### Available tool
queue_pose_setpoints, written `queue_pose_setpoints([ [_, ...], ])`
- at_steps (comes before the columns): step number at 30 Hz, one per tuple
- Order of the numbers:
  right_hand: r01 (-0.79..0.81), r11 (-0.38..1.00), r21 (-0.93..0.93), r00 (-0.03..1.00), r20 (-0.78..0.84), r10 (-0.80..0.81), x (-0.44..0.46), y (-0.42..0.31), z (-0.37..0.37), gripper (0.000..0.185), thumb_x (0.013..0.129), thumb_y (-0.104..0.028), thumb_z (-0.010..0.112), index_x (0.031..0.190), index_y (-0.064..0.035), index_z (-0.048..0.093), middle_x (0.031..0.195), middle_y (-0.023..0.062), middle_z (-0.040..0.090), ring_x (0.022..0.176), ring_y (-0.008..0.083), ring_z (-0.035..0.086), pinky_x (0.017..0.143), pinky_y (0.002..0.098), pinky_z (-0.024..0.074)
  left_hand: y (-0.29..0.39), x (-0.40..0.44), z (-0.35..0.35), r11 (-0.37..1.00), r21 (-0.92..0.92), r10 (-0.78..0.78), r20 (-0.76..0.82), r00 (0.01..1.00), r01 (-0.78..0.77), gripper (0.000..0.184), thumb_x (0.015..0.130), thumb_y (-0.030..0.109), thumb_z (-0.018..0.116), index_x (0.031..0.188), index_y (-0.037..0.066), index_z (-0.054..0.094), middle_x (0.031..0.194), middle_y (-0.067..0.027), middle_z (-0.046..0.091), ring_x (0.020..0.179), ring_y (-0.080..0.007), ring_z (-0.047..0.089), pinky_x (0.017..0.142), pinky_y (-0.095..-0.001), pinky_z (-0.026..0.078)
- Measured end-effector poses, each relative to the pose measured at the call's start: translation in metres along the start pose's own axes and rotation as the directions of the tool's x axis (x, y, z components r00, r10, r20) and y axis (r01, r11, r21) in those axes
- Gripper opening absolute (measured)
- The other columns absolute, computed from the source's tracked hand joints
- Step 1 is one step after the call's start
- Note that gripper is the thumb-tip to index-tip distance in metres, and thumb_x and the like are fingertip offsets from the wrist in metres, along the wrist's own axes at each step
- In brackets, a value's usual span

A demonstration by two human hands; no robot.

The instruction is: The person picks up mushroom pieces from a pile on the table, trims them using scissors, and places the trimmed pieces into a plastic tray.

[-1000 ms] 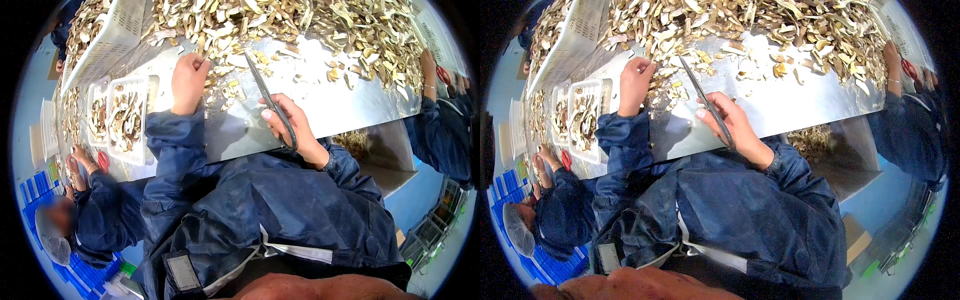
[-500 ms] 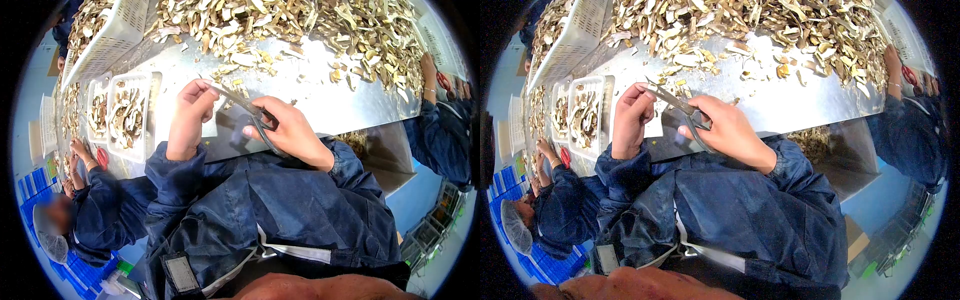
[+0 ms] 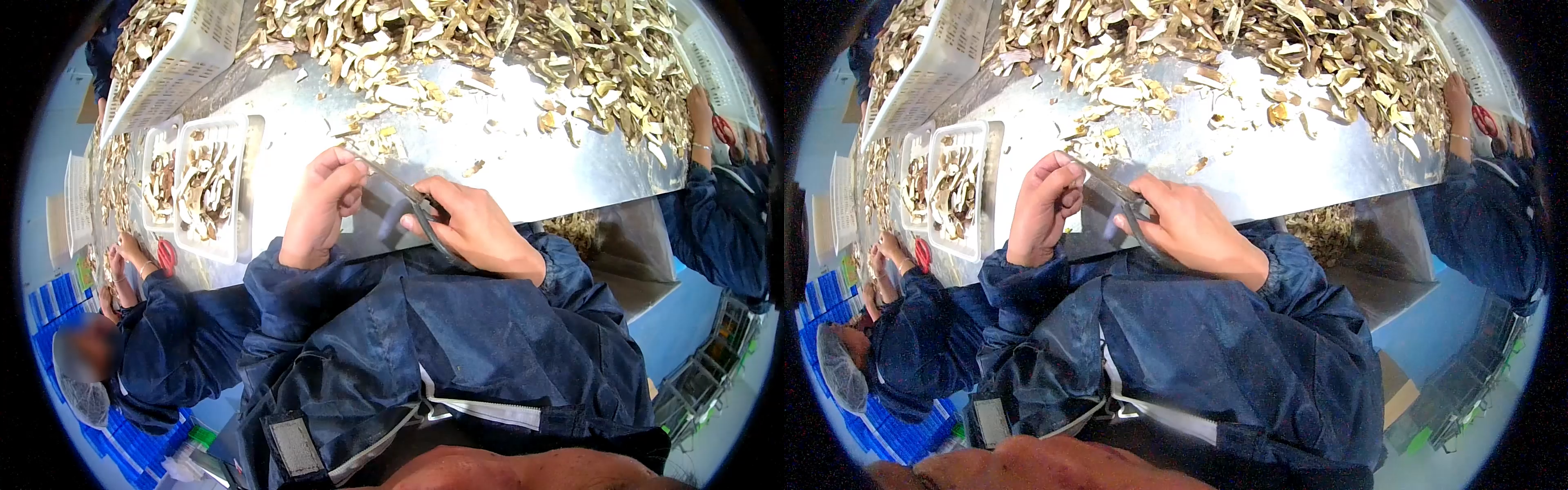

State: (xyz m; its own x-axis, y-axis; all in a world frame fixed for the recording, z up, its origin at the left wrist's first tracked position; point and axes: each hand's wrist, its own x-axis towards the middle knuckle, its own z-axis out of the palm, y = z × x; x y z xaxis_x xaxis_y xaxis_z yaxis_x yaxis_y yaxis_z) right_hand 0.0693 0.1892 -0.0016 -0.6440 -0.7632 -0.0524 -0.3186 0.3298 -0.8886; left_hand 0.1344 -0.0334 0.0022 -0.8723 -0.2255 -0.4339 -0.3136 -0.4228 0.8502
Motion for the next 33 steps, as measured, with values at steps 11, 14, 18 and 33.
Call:
queue_pose_setpoints([
  [11, -0.04, 0.731, 0.681, 0.917, -0.266, 0.298, 0.011, 0.04, -0.005, 0.03, 0.102, -0.024, 0.059, 0.121, 0.0, 0.059, 0.067, -0.0031, 0.049, 0.053, 0.0042, 0.041, 0.048, 0.0203, 0.0321, 0.023, 0.064, -0.025, 0.99, 0.041, 0.137, -0.024, 0.99, -0.136, 0.016, 0.099, 0.019, 0.058, 0.105, 0.005, 0.062, 0.087, -0.0037, 0.064, 0.067, -0.0116, 0.057, 0.055, -0.0231, 0.044],
  [14, -0.03, 0.757, 0.653, 0.935, -0.25, 0.252, 0.01, 0.043, -0.003, 0.03, 0.102, -0.024, 0.059, 0.12, -0.0001, 0.059, 0.068, -0.0032, 0.05, 0.053, 0.0039, 0.042, 0.049, 0.02, 0.0324, 0.024, 0.092, -0.022, 0.807, 0.548, 0.284, -0.036, 0.958, -0.218, 0.021, 0.095, 0.023, 0.067, 0.101, 0.003, 0.065, 0.076, -0.0004, 0.06, 0.063, -0.0105, 0.053, 0.055, -0.0223, 0.04],
  [18, -0.057, 0.728, 0.683, 0.941, -0.206, 0.267, 0.008, 0.041, -0.009, 0.032, 0.102, -0.026, 0.06, 0.121, -0.0005, 0.059, 0.069, -0.0035, 0.051, 0.054, 0.0035, 0.042, 0.05, 0.0203, 0.0326, 0.026, 0.095, -0.002, 0.28, 0.943, 0.386, 0.062, 0.92, -0.182, 0.023, 0.086, 0.023, 0.074, 0.095, 0.002, 0.069, 0.069, -0.0084, 0.062, 0.059, -0.0188, 0.056, 0.057, -0.0346, 0.044],
  [33, -0.034, 0.728, 0.685, 0.947, -0.211, 0.243, 0.006, 0.042, -0.009, 0.035, 0.101, -0.029, 0.061, 0.122, -0.001, 0.059, 0.07, -0.0031, 0.052, 0.053, 0.0031, 0.043, 0.049, 0.0202, 0.0332, 0.015, 0.072, -0.046, 0.77, -0.622, 0.086, 0.318, 0.944, 0.14, 0.017, 0.101, 0.02, 0.056, 0.093, 0.005, 0.059, 0.089, -0.0056, 0.06, 0.066, -0.0091, 0.043, 0.047, -0.0211, 0.036],
])
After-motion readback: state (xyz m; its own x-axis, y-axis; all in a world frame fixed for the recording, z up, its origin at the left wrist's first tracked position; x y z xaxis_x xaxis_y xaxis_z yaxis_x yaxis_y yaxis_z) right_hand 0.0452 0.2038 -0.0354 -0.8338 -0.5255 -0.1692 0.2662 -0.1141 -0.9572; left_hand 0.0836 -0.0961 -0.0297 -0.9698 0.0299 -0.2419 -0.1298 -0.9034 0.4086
